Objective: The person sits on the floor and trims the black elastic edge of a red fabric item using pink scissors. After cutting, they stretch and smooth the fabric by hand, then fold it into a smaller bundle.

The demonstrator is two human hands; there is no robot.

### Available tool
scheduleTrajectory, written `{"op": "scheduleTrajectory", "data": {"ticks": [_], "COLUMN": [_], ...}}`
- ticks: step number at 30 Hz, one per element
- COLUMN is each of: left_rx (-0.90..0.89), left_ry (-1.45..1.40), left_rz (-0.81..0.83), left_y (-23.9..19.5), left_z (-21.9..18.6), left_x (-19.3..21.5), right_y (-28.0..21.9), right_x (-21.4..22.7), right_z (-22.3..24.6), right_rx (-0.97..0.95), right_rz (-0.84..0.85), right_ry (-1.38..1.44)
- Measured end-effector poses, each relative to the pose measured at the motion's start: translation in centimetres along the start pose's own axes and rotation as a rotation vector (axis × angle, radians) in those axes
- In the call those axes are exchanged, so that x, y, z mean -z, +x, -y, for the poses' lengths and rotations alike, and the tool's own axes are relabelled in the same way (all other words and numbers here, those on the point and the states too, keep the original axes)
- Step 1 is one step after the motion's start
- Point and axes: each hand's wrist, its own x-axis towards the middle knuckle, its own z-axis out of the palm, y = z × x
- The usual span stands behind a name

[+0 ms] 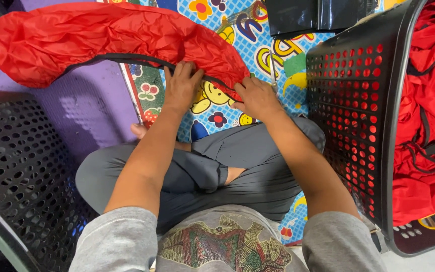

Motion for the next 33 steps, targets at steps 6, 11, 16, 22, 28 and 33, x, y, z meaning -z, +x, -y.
{"op": "scheduleTrajectory", "data": {"ticks": [6, 11, 16, 22, 28, 33], "left_rx": [-0.034, -0.079, -0.097, -0.062, -0.037, -0.287], "left_ry": [-0.026, 0.06, 0.155, 0.19, -0.292, 0.193], "left_rz": [-0.01, 0.067, 0.129, 0.22, 0.206, 0.259], "left_y": [-1.3, -1.5, 0.8, 2.3, 4.6, 3.1], "left_z": [1.8, 2.5, 2.0, 4.2, 7.0, 11.7], "left_x": [-2.2, -2.1, 2.1, 4.7, 7.1, 9.6], "right_y": [0.2, 0.9, 1.1, 0.2, 0.3, 0.0], "right_x": [-4.4, -4.1, -5.7, -6.9, -7.1, -8.5], "right_z": [-2.4, -2.9, -2.9, -2.9, -4.0, -5.5], "right_rx": [0.129, 0.104, 0.101, -0.259, -0.395, -0.535], "right_rz": [-0.39, -0.466, -0.555, -0.085, 0.011, 0.153], "right_ry": [-0.3, -0.318, -0.338, -0.462, -0.464, -0.373]}}
